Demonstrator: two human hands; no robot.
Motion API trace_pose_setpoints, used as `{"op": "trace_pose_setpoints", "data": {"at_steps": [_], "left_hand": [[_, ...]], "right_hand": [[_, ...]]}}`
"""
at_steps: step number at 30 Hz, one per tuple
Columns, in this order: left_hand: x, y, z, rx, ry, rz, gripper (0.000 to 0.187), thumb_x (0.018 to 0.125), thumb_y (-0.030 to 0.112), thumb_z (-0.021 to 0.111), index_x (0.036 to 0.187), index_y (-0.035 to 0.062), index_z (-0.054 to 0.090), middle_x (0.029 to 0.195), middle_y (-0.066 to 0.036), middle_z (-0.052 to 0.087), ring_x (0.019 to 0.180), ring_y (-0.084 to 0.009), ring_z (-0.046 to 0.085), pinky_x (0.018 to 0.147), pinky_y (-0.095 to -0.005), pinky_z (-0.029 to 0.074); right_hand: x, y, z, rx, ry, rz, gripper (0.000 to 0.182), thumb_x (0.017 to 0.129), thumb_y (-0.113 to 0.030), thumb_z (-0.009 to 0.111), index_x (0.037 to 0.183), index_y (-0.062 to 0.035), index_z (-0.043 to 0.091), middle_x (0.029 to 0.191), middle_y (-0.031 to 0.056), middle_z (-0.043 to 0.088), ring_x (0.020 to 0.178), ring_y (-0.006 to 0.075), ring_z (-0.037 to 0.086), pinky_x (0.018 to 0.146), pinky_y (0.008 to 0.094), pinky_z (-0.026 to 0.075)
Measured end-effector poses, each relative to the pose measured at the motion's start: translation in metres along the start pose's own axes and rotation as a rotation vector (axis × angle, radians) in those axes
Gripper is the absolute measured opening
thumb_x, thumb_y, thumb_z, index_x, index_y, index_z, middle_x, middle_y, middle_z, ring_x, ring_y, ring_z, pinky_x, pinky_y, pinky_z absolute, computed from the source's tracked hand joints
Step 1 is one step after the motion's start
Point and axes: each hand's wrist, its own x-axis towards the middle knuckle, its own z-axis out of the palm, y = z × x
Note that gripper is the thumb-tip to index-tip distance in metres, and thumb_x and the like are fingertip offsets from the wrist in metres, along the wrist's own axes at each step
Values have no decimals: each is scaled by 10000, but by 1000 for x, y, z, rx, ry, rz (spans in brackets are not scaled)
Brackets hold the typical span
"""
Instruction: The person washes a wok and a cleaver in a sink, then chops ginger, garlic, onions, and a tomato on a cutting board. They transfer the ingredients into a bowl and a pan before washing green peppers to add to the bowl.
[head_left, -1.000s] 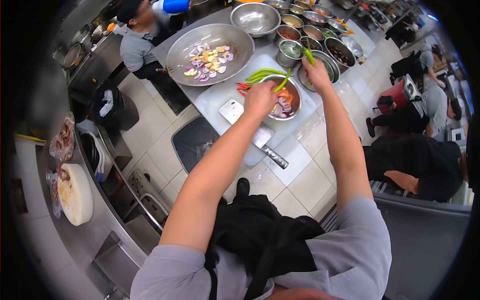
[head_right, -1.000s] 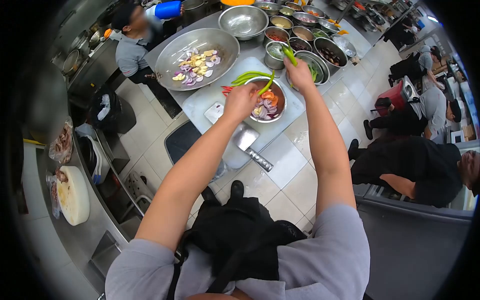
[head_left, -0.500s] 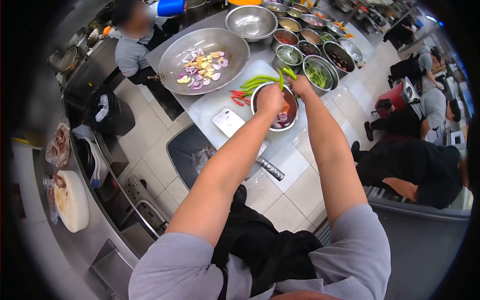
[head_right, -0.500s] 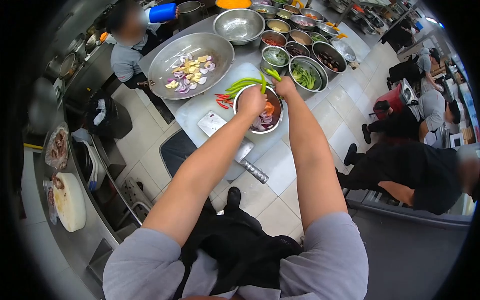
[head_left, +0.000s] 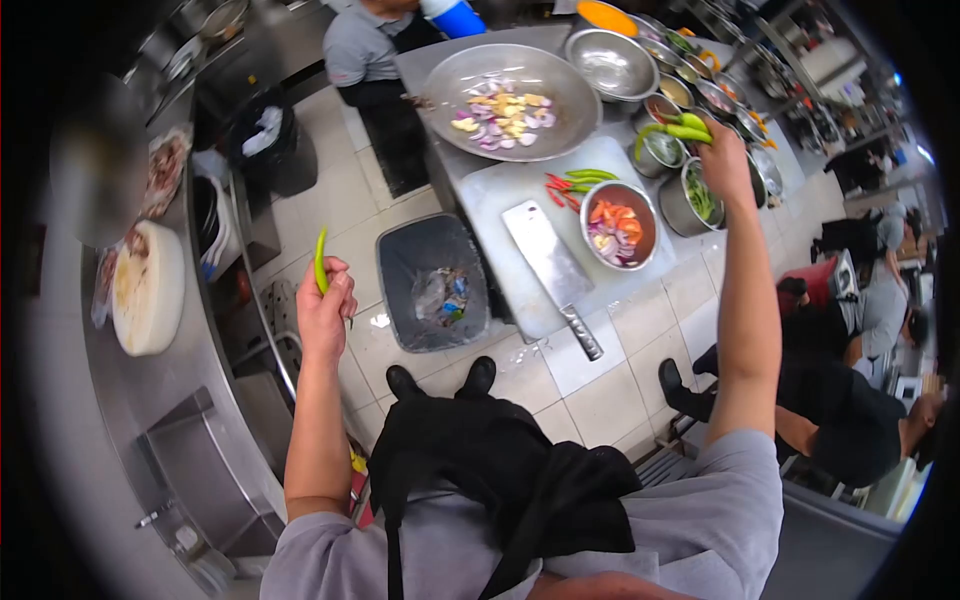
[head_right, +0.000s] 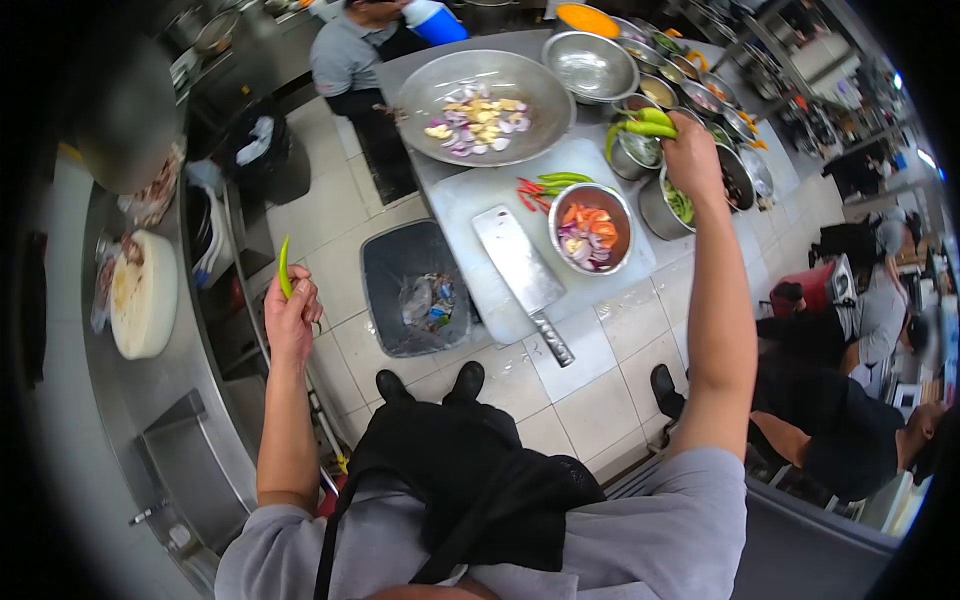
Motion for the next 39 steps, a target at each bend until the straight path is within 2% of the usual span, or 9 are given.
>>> {"op": "trace_pose_setpoints", "data": {"at_steps": [2,3,6,12,14,22,28,35,39], "left_hand": [[-19,25,-5,146,-19,74,224,1010,211,587,1159,47,616,628,50,431,501,-37,362,443,-209,260],[-15,25,-12,123,-85,62,281,1020,214,580,1244,48,610,719,4,535,561,-59,446,511,-218,404],[-14,40,4,379,-328,235,445,1014,149,577,1446,72,501,1321,-72,619,1253,-155,548,1048,-291,426],[-113,18,-104,-142,-395,-150,194,1016,208,585,1141,61,567,831,-29,594,712,-124,646,689,-313,557],[-158,27,-202,-74,-125,-69,199,1005,215,601,1129,64,566,820,-23,589,696,-125,639,667,-312,552],[-366,23,-603,14,1763,348,403,875,383,750,916,7,609,693,-75,608,626,-218,614,577,-380,491],[-404,65,-781,505,2273,144,523,757,423,834,936,-17,616,877,-229,680,829,-436,643,751,-509,499],[-409,51,-828,323,2394,195,451,829,370,789,940,-23,595,884,-215,689,826,-367,680,750,-479,536],[-422,34,-767,-461,1686,349,316,994,320,632,842,53,559,719,-85,636,640,-134,616,559,-327,482]], "right_hand": [[-11,-62,-9,123,-169,-119,294,776,0,593,1060,-13,666,951,260,680,967,432,650,796,474,508],[-21,-98,-3,243,-240,-193,343,750,41,594,1082,-2,667,943,246,693,938,402,678,804,446,521],[-62,-243,18,434,-609,-273,366,741,62,584,1097,23,658,928,221,699,873,334,670,849,412,511],[-159,-467,143,763,-730,-570,195,775,9,553,949,18,643,720,160,628,624,268,606,605,391,470],[-189,-526,155,930,-966,-372,224,924,-45,544,1103,-16,676,653,-14,540,549,44,459,486,242,357],[-262,-721,219,957,-1492,-433,334,1045,-197,506,1329,-23,534,690,-1,510,480,66,398,416,223,292],[-387,-897,263,809,-1796,-516,265,1054,-236,500,1246,-75,587,717,0,516,544,83,436,440,247,334],[-506,-1044,333,748,-1919,-554,281,1050,-314,522,1077,-48,606,707,18,505,477,102,395,422,263,300],[-545,-1115,345,680,-2107,-555,378,1054,-429,476,1033,-68,586,704,27,516,454,105,389,402,269,302]]}}
